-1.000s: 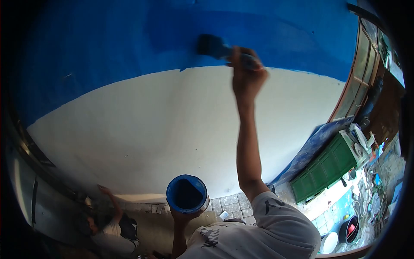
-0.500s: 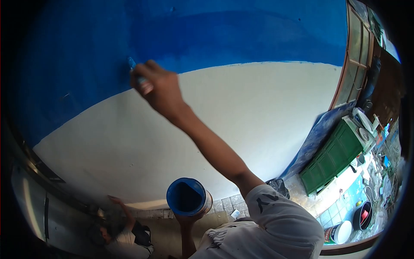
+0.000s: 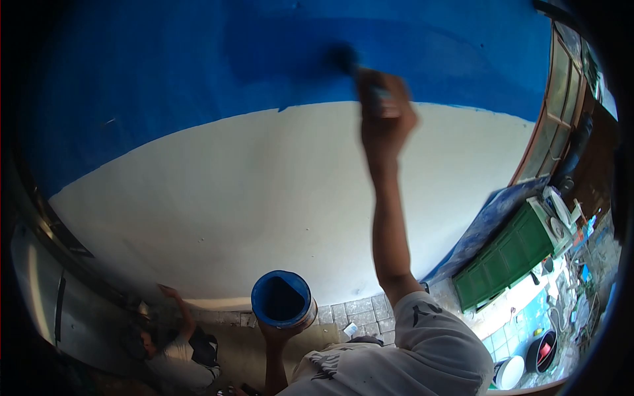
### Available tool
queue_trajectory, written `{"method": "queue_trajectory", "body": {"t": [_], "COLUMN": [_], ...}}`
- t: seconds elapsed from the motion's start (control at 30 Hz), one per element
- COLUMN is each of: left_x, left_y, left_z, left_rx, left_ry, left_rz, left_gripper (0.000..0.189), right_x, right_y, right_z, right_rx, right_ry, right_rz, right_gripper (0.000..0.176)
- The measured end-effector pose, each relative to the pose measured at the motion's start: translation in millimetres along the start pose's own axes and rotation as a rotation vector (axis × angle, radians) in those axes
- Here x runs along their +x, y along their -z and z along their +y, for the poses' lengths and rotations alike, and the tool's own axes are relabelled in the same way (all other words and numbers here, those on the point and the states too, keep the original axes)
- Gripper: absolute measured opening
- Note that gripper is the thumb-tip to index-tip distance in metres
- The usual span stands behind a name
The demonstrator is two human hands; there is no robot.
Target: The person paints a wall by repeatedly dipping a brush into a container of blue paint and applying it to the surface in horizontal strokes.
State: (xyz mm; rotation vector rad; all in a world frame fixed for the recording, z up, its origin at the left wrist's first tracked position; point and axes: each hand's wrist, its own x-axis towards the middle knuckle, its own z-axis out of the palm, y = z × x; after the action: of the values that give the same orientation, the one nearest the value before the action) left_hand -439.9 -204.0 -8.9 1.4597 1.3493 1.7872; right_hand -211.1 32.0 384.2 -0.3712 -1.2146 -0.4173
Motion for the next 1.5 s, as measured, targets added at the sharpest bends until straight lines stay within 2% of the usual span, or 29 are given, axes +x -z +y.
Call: {"method": "queue_trajectory", "body": {"t": [0.03,0.07,0.1,0.17,0.3,0.37,0.4,0.43,0.5,0.57,0.63,0.7,0.77,0.83,0.93,1.03,1.2,1.3,1.4,1.43,1.47,1.5], "left_x": [1,3,4,6,1,-2,-2,6,32,61,87,90,80,59,42,46,52,53,56,57,58,58], "left_y": [-1,-3,-5,-6,-8,-8,-1,13,58,106,123,99,43,-22,-73,-89,-123,-151,-181,-190,-201,-210], "left_z": [1,2,4,6,5,4,6,12,33,62,79,67,37,1,-20,-26,-30,-28,-24,-22,-19,-17], "left_rx": [0.001,-0.001,-0.001,0.002,0.003,0.012,0.031,0.062,0.135,0.216,0.260,0.246,0.175,0.105,0.031,0.011,0.002,-0.009,-0.014,-0.014,-0.014,-0.014], "left_ry": [-0.004,-0.005,-0.006,-0.019,-0.022,-0.023,-0.029,-0.042,-0.105,-0.185,-0.242,-0.253,-0.204,-0.115,-0.055,-0.043,-0.038,-0.033,-0.031,-0.031,-0.033,-0.034], "left_rz": [-0.002,-0.008,-0.010,-0.018,-0.020,0.002,0.024,0.060,0.194,0.337,0.429,0.371,0.206,-0.002,-0.162,-0.190,-0.211,-0.225,-0.252,-0.262,-0.271,-0.283], "left_gripper": [0.102,0.102,0.102,0.102,0.101,0.101,0.101,0.101,0.101,0.101,0.101,0.101,0.101,0.101,0.101,0.101,0.101,0.101,0.101,0.101,0.101,0.101], "right_x": [-5,-16,-27,-37,-15,-6,-6,-8,-9,-1,11,29,50,72,102,128,155,160,153,150,148,146], "right_y": [-19,-41,-64,-99,-94,-84,-82,-81,-67,-44,-18,10,36,71,122,177,250,259,226,205,190,182], "right_z": [-17,-29,-44,-64,-67,-53,-44,-34,-10,13,35,59,85,115,157,203,246,235,199,196,192,187], "right_rx": [0.049,0.180,0.073,0.018,0.142,0.387,0.470,0.459,0.522,0.485,0.561,0.487,0.429,0.337,0.230,0.193,-0.038,-0.205,-0.197,0.075,0.249,0.241], "right_ry": [0.061,-0.003,0.027,0.129,0.020,-0.202,-0.283,-0.284,-0.417,-0.434,-0.540,-0.484,-0.435,-0.272,-0.183,-0.154,-0.148,-0.086,0.061,0.037,-0.090,-0.080], "right_rz": [-0.051,-0.144,-0.234,-0.241,-0.199,-0.192,-0.246,-0.245,-0.273,-0.233,-0.220,-0.201,-0.199,-0.148,-0.062,0.023,0.182,0.170,0.049,0.063,-0.027,-0.098], "right_gripper": [0.019,0.026,0.025,0.020,0.011,0.008,0.014,0.014,0.015,0.018,0.022,0.023,0.025,0.025,0.027,0.027,0.021,0.021,0.017,0.018,0.019,0.021]}}
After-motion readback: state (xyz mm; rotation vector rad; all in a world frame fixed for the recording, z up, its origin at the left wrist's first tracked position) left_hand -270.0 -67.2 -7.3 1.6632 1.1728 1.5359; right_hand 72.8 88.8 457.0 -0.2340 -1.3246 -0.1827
